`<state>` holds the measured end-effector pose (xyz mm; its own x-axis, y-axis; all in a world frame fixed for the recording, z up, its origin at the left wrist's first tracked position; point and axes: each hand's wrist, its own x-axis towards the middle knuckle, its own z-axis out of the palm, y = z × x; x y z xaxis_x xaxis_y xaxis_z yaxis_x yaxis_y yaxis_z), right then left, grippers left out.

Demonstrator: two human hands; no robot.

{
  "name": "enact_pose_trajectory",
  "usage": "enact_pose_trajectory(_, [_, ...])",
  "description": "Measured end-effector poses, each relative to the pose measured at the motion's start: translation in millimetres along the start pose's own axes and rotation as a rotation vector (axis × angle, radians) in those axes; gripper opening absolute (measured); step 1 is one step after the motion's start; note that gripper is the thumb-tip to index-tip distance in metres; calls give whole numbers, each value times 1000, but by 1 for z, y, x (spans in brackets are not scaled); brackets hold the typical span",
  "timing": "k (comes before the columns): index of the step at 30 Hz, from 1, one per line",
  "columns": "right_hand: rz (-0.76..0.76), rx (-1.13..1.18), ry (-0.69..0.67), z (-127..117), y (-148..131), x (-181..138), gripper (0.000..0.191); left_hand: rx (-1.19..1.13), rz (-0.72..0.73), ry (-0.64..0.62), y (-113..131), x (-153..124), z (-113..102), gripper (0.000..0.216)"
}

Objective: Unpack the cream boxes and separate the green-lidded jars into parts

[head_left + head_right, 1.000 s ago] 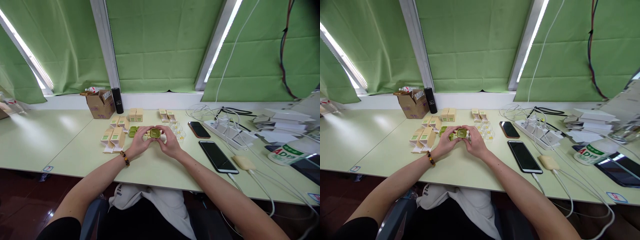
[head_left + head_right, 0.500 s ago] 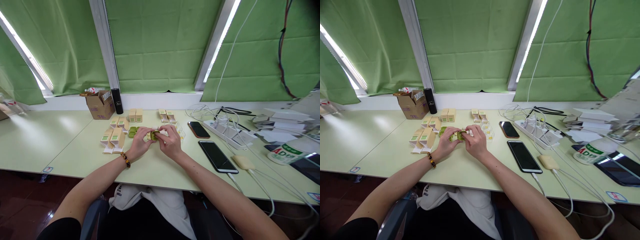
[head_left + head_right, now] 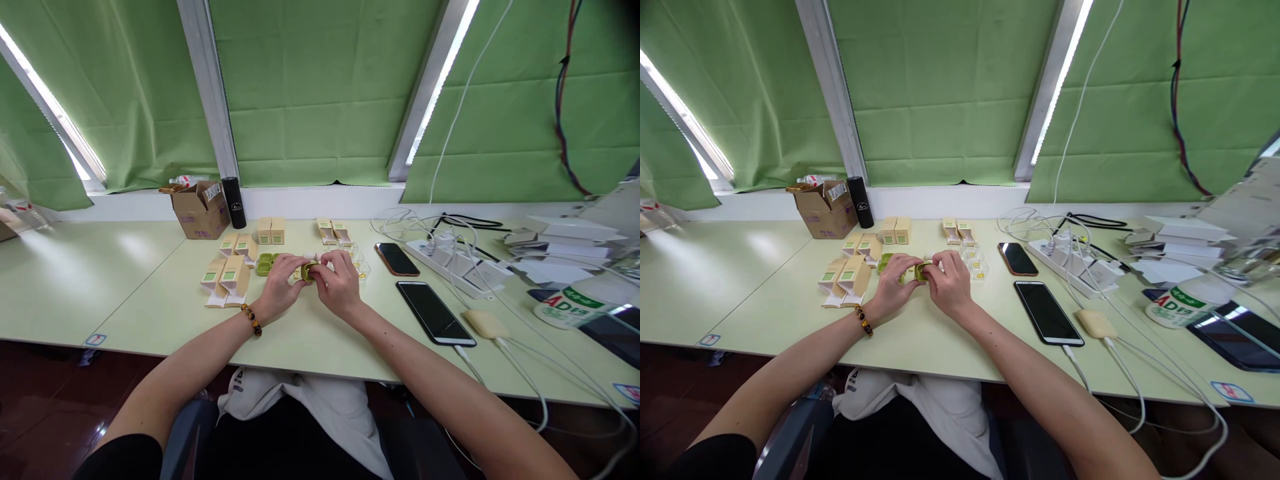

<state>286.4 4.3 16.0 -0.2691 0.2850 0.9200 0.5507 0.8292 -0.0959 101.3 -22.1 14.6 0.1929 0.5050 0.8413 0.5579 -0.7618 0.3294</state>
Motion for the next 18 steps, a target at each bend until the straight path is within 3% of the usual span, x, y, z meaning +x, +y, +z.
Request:
enact_pose_trajectory(8, [-34, 25, 37, -2, 0, 1, 18, -2, -35, 28, 1, 0, 1, 37])
enact_pose_trajectory(18, [-212, -95, 157, -6, -4, 5, 15, 9, -28, 65, 2, 1, 0, 39])
